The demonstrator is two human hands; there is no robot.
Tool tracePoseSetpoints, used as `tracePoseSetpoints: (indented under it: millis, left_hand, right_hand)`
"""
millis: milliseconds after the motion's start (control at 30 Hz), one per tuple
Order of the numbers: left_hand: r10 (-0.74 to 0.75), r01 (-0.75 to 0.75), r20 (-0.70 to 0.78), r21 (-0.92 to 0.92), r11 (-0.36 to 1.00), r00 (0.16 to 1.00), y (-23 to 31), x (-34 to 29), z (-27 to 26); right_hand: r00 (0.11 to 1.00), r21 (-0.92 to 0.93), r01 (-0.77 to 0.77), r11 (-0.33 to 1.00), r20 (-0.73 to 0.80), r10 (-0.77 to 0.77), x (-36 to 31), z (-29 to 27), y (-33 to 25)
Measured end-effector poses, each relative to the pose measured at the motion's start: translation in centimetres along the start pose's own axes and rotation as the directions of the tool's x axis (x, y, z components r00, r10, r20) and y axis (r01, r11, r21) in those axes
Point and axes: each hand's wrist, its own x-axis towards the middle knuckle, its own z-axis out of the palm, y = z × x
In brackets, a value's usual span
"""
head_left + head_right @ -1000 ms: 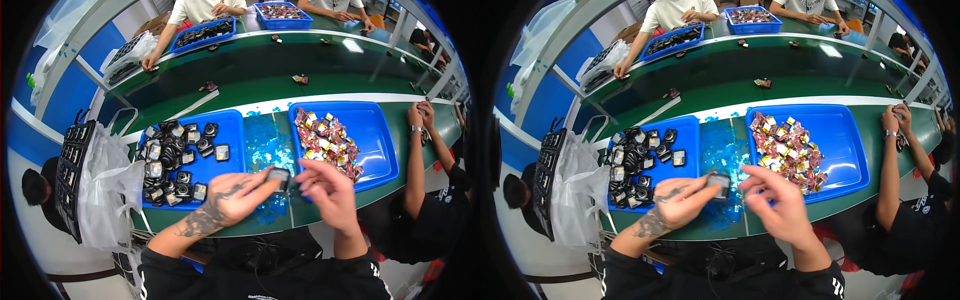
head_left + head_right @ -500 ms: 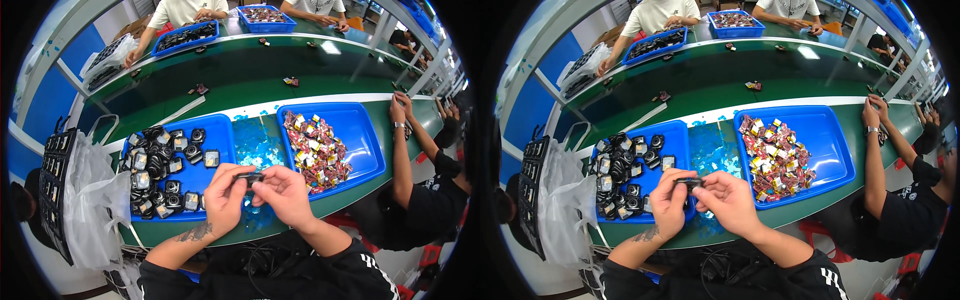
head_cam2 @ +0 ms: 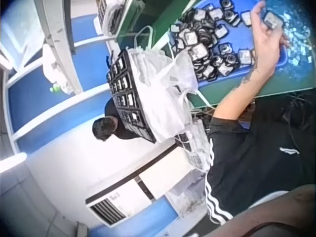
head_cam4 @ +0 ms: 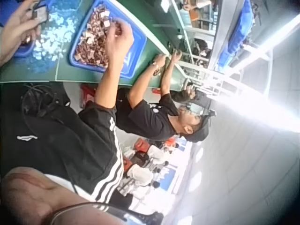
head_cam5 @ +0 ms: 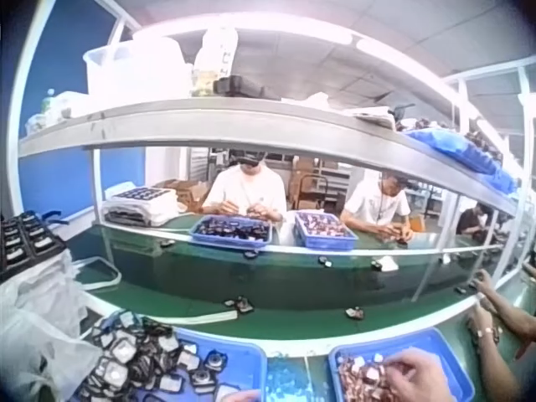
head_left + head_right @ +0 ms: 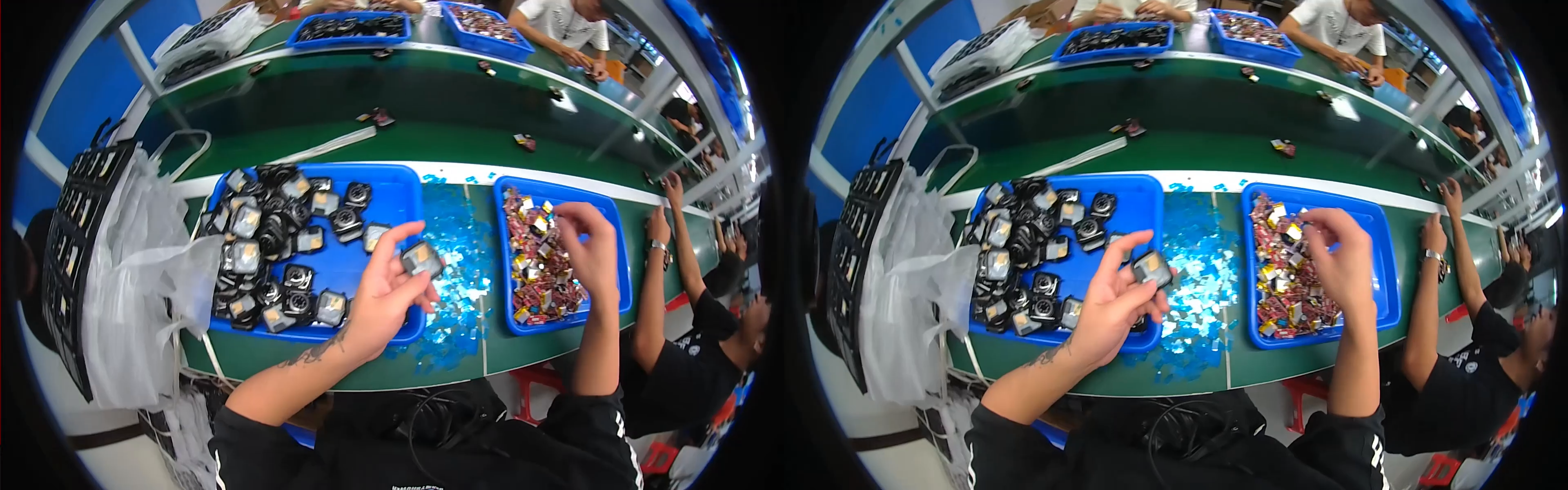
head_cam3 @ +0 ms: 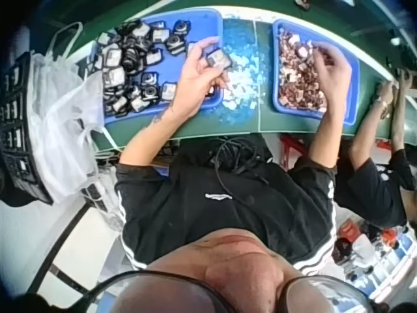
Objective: Manually assembling small electronic components on a production line bench.
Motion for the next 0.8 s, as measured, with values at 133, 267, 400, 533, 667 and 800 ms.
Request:
tracePoseSetpoints:
  millis: [133, 267, 400, 533, 667, 800]
  left_hand:
    - [0.051, -0.07, 0.072, 0.293, 0.954, 0.996, 0.0, 0.3, -0.6]
    - [0.234, -0.251, 0.101, 0.538, 0.805, 0.967, 0.1, 0.1, -0.5]
    - [0.233, -0.313, 0.211, 0.575, 0.756, 0.949, 0.3, 0.3, 0.1]
    - [0.226, -0.281, 0.168, 0.57, 0.772, 0.96, -0.1, 0.0, 0.1]
    - [0.255, -0.299, 0.158, 0.573, 0.763, 0.954, -0.2, -0.2, -0.1]
    - [0.279, -0.297, 0.128, 0.614, 0.731, 0.952, 0.1, -0.4, 0.1]
  right_hand:
    - [0.998, 0.387, -0.065, 0.92, 0.005, 0.069, -2.4, 1.5, -3.2]
    - [0.965, 0.753, -0.144, 0.642, 0.252, -0.079, -4.3, 4.2, -7.1]
    - [0.936, 0.822, -0.281, 0.496, 0.348, -0.045, -5.0, 5.8, -8.2]
    - [0.909, 0.809, -0.351, 0.471, 0.416, -0.036, -5.0, 6.7, -8.9]
    - [0.899, 0.772, -0.334, 0.54, 0.433, -0.063, -5.1, 6.6, -8.7]
    - [0.887, 0.747, -0.357, 0.56, 0.459, -0.046, -5.2, 6.8, -8.5]
